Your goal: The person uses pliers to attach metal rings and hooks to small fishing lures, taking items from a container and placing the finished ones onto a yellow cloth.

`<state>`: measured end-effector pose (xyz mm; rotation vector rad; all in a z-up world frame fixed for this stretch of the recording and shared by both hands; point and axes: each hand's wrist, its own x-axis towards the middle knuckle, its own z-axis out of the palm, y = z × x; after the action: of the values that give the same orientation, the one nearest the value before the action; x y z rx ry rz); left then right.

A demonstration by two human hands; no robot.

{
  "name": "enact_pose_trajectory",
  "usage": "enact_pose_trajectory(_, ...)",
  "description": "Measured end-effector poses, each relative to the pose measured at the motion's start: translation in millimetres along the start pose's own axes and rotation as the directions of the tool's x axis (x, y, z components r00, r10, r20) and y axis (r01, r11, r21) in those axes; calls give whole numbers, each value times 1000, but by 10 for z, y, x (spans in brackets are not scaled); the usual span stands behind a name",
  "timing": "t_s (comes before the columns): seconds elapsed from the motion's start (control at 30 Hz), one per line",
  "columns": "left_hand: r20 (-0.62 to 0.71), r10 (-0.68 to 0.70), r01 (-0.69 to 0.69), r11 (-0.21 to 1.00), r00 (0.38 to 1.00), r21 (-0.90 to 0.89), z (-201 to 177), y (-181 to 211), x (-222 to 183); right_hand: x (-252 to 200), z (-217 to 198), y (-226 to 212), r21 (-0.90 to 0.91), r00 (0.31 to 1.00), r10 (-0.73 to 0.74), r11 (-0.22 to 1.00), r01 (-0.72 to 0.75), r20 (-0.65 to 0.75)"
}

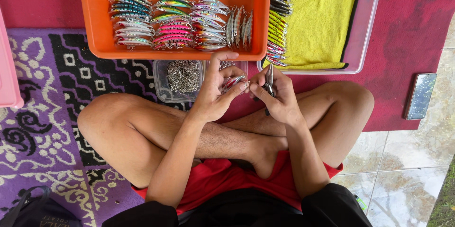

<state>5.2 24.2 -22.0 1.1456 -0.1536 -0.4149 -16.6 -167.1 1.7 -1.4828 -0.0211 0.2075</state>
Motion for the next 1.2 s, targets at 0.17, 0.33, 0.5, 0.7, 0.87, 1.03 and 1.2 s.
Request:
enact_pose_trajectory(0.17, -50, -5, 4, 1000, 999, -30, 31, -15, 3, -50, 88, 80, 56, 996, 20, 998, -15, -82)
enact_pose_trajectory(0.33, -74, -4, 0, 998, 997, -55, 44, 45, -11, -43, 62, 32, 53, 994, 24, 998, -18, -107)
enact_pose_trajectory(0.5, 43, -8, 7, 1000, 999, 25, 2, 77, -51, -2, -157, -113, -171, 988, 66, 984, -42, 139)
enact_pose_trajectory(0.7, -29, 4, -6, 999, 1000, -49, 33, -25, -25, -14, -95, 27, 52, 998, 50, 997, -53, 47)
enact_pose_trajectory(0.87, -44, 32, -34, 998, 998, -49, 66, 5, -6, -55, 0, 139, 70, 998, 27, 997, -24, -51)
enact_pose_trajectory(1.03, -63, 39, -44, 997, 997, -70, 74, 45, 3, -21, -62, 147, 85, 998, 49, 995, -47, -27)
enact_pose_trajectory(1.2, -5, 32, -32, 997, 999, -64, 80, -40, 5, 66, -130, 87, 197, 988, 126, 970, -141, 86)
